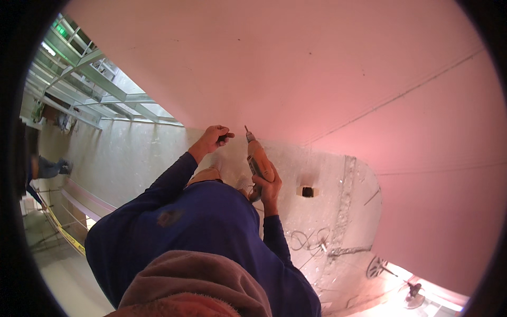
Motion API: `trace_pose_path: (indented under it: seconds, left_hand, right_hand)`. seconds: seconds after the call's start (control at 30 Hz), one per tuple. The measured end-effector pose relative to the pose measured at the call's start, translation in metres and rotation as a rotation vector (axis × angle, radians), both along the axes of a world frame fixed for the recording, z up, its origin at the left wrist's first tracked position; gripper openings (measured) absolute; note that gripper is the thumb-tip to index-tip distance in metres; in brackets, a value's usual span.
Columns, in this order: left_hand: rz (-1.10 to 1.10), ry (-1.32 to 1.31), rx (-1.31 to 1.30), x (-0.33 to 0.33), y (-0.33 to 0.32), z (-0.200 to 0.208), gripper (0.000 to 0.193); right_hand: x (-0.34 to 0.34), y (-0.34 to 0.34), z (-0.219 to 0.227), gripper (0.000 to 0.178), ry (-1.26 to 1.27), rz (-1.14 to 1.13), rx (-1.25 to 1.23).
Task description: The person uses a corded drill to drive screws into a pink drywall sheet mounted on a ceiling grid. They repeatedly position screws and operate the drill overhead while standing on a platform. Another worker is visible in the background but not interacting with the primary task.
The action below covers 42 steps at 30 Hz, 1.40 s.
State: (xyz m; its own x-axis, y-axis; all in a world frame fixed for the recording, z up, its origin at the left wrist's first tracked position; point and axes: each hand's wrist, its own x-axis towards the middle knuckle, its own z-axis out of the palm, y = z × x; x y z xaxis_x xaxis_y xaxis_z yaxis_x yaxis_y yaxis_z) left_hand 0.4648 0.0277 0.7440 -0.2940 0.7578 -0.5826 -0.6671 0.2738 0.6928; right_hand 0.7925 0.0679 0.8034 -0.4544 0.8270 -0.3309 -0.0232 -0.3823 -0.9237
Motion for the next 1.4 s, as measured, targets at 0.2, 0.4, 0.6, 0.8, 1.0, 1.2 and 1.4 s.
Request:
trace_pose_path:
  seconds: [0.2, 0.4, 0.6, 0.8, 1.0, 1.2, 1.4]
  left_hand:
    - [0.084, 0.091, -0.012, 0.005, -0.003, 0.009, 0.019]
    - [0.103, 0.121, -0.021, 0.008, -0.006, 0.011, 0.019]
    - [0.101, 0.006, 0.096, 0.004, -0.002, 0.011, 0.020]
    - [0.049, -0.030, 0.165, 0.003, 0.012, 0.035, 0.016]
    - [0.005, 0.055, 0.142, 0.009, 0.029, 0.057, 0.017]
    - [-0.059, 0.083, 0.169, 0.012, 0.045, 0.067, 0.019]
    - [-0.073, 0.037, 0.194, 0.011, 0.053, 0.071, 0.019]
  right_hand:
    - [-0.005, -0.002, 0.010, 0.079, 0.028, 0.086, 0.025]
    - [-0.001, -0.001, 0.017, 0.079, -0.016, 0.120, 0.084]
    - [0.001, -0.001, 0.019, 0.078, 0.034, 0.101, 0.018]
    - [0.005, 0.001, 0.023, 0.079, 0.070, 0.049, 0.003]
    - [0.009, 0.000, 0.028, 0.080, 0.096, 0.008, -0.006]
    - [0.010, -0.002, 0.033, 0.081, 0.095, -0.019, 0.018]
    - [0.016, -0.005, 0.044, 0.083, 0.104, -0.026, -0.017]
